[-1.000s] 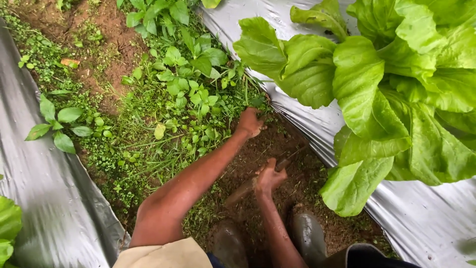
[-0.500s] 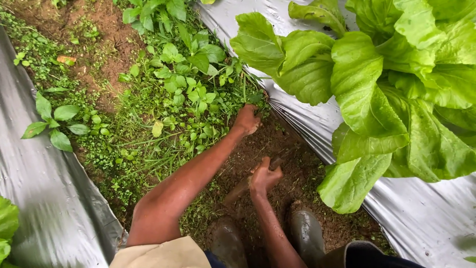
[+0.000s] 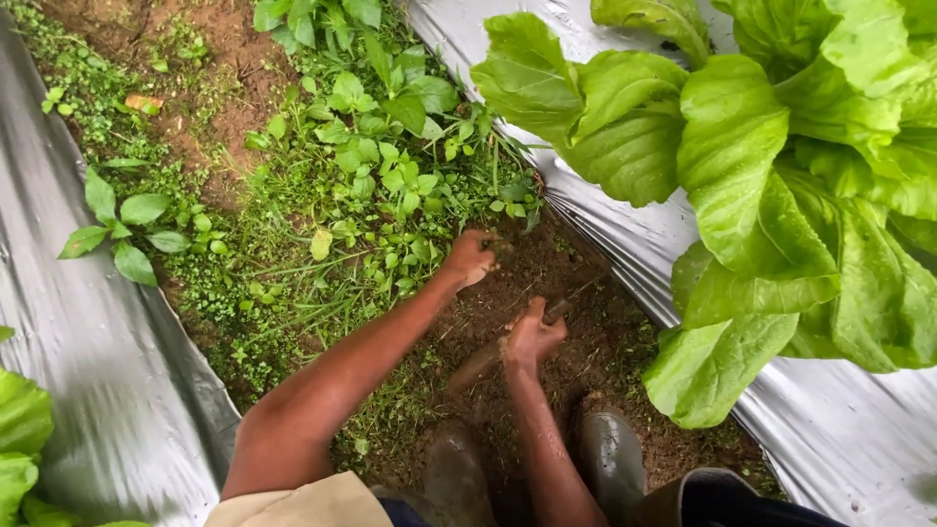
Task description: The person uses a small hand hoe to loosen soil and remove weeds from a narrow row between plastic mulch beds. They repeatedly pull up the loosened weeds by hand and discard them while working along the bed.
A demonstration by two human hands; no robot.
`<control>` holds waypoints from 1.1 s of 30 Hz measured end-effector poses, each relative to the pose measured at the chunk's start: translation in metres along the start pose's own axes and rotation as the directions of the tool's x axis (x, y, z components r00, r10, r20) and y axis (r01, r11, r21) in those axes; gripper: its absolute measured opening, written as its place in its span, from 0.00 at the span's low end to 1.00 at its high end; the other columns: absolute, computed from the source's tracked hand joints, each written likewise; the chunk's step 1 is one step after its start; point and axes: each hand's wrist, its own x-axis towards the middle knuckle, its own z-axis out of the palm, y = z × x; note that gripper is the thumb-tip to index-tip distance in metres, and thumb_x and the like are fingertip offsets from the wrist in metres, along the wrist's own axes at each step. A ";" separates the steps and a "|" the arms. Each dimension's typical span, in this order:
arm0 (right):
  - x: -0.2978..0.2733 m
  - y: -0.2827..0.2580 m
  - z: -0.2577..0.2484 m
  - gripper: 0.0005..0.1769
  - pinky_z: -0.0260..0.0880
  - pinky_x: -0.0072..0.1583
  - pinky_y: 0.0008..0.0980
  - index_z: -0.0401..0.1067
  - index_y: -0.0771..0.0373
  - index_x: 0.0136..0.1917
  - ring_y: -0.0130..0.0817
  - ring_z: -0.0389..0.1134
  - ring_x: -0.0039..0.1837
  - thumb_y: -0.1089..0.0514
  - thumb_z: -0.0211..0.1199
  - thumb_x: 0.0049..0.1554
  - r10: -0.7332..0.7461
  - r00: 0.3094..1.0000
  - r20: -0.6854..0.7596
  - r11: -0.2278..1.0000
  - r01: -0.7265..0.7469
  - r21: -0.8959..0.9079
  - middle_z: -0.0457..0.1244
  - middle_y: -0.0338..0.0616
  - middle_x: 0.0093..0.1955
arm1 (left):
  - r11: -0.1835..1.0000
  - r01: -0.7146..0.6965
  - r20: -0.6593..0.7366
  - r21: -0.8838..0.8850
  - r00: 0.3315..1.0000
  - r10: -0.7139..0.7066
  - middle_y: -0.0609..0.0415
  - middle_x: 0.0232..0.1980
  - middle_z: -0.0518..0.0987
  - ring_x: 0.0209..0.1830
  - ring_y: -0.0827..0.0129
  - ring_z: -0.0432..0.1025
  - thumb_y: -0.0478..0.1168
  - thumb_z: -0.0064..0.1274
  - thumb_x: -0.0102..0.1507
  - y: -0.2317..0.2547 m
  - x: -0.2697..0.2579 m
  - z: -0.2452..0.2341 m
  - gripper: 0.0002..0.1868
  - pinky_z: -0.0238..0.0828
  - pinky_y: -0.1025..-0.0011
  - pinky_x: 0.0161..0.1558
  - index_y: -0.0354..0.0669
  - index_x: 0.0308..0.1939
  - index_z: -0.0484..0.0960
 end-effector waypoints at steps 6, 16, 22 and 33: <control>-0.008 -0.027 0.004 0.18 0.65 0.32 0.36 0.68 0.58 0.25 0.31 0.61 0.22 0.61 0.58 0.57 0.012 1.000 0.015 0.999 -0.012 -0.036 0.58 0.43 0.18 | 0.966 0.183 0.012 -0.182 0.983 -0.184 0.32 0.68 0.75 0.71 0.33 0.68 0.60 0.44 0.73 0.199 -0.080 -0.006 0.33 0.64 0.29 0.67 0.37 0.70 0.77; -0.008 -0.026 0.012 0.19 0.63 0.34 0.37 0.68 0.60 0.30 0.28 0.59 0.23 0.62 0.55 0.63 -0.069 0.994 0.081 0.992 0.077 -0.097 0.58 0.43 0.19 | 0.995 0.040 -0.208 -0.095 0.976 -0.059 0.34 0.38 0.82 0.39 0.44 0.80 0.59 0.37 0.77 0.142 -0.002 0.026 0.34 0.73 0.40 0.39 0.28 0.50 0.84; -0.008 -0.034 0.019 0.20 0.63 0.34 0.38 0.65 0.56 0.31 0.25 0.57 0.23 0.62 0.53 0.66 -0.131 0.981 0.146 0.984 0.147 -0.104 0.57 0.39 0.19 | 0.989 0.018 -0.207 -0.145 0.977 -0.048 0.38 0.37 0.80 0.29 0.58 0.73 0.52 0.38 0.78 0.168 -0.012 0.012 0.29 0.67 0.47 0.30 0.22 0.59 0.77; 0.001 0.000 0.024 0.21 0.57 0.32 0.35 0.63 0.53 0.31 0.22 0.53 0.23 0.61 0.54 0.67 -0.135 0.984 0.119 0.978 0.152 -0.145 0.56 0.37 0.20 | 0.982 -0.152 -0.276 0.110 0.945 0.177 0.46 0.25 0.74 0.19 0.63 0.71 0.44 0.38 0.78 0.129 0.005 0.020 0.18 0.65 0.65 0.20 0.33 0.43 0.76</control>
